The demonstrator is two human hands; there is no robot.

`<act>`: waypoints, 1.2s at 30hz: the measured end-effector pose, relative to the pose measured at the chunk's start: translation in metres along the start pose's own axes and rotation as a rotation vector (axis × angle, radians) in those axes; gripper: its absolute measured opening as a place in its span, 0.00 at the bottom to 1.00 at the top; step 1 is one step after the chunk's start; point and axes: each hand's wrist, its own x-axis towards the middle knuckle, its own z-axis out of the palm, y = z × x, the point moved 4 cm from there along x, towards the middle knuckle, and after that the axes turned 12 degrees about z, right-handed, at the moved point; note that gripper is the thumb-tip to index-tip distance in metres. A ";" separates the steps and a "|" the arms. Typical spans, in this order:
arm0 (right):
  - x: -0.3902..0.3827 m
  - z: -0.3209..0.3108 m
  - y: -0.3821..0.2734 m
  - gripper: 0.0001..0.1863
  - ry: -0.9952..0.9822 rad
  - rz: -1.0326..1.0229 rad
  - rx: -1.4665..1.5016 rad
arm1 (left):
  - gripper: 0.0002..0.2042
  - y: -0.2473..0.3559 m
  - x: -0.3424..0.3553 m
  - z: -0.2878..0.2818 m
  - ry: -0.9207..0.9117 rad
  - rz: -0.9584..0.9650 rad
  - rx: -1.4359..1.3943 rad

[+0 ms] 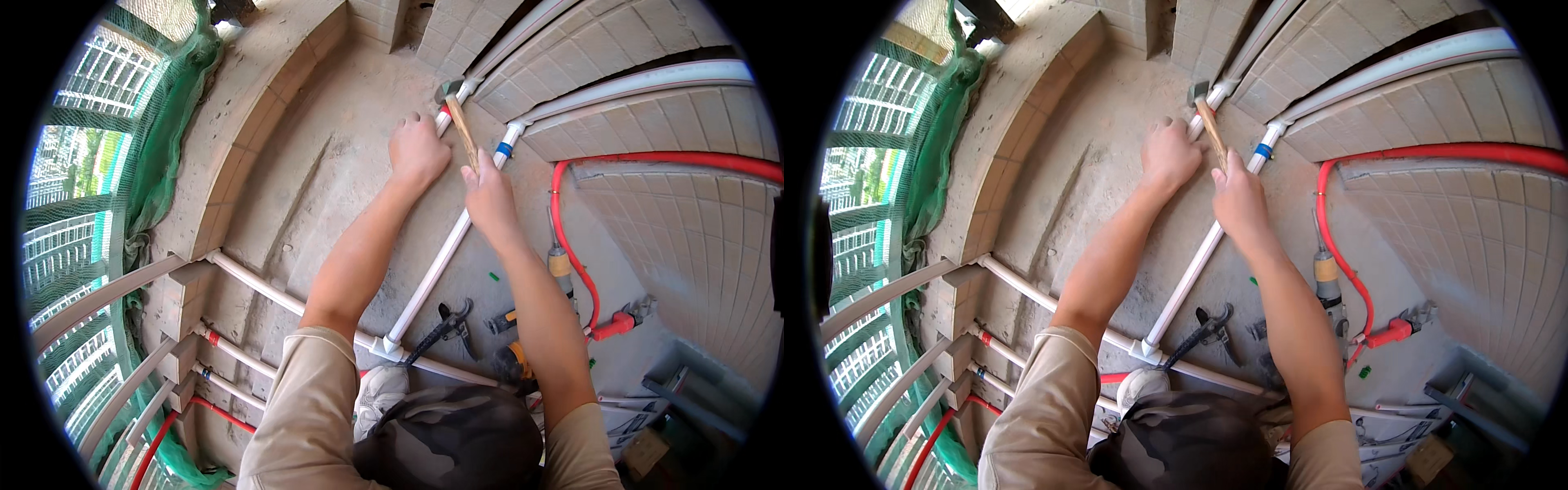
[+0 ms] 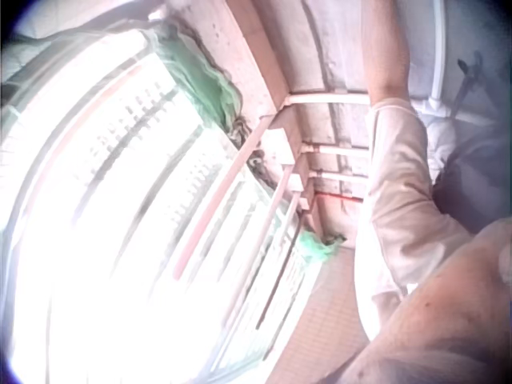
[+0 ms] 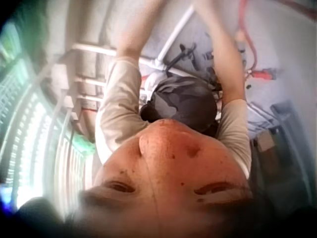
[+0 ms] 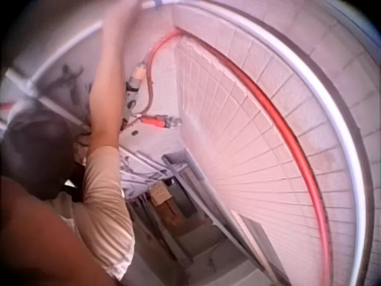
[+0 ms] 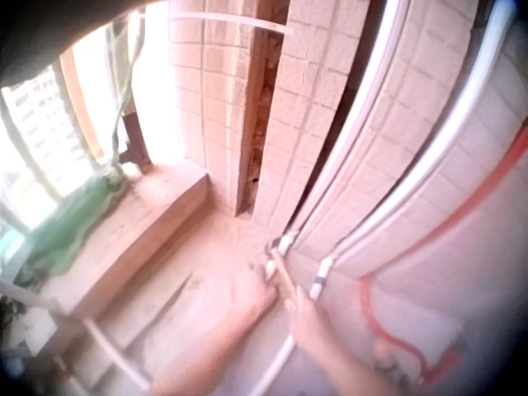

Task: The person drills holes into a concrete wall to secure white PVC pipes. They use a hammer to tap pipe fittings into place and a pipe cutter to trim red pipes. The person also uses a wrench to tighten connections and attaches blue and red caps to the pipe ends.

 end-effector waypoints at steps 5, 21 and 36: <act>-0.022 -0.024 -0.028 0.26 0.097 -0.123 0.314 | 0.11 -0.011 -0.008 0.007 0.038 -0.001 -0.055; 0.006 0.019 0.012 0.23 -0.112 0.079 -0.217 | 0.09 -0.002 -0.012 0.014 0.121 0.102 -0.048; -0.002 -0.002 -0.018 0.21 0.053 -0.085 -0.045 | 0.11 -0.005 -0.013 0.015 0.134 0.100 -0.042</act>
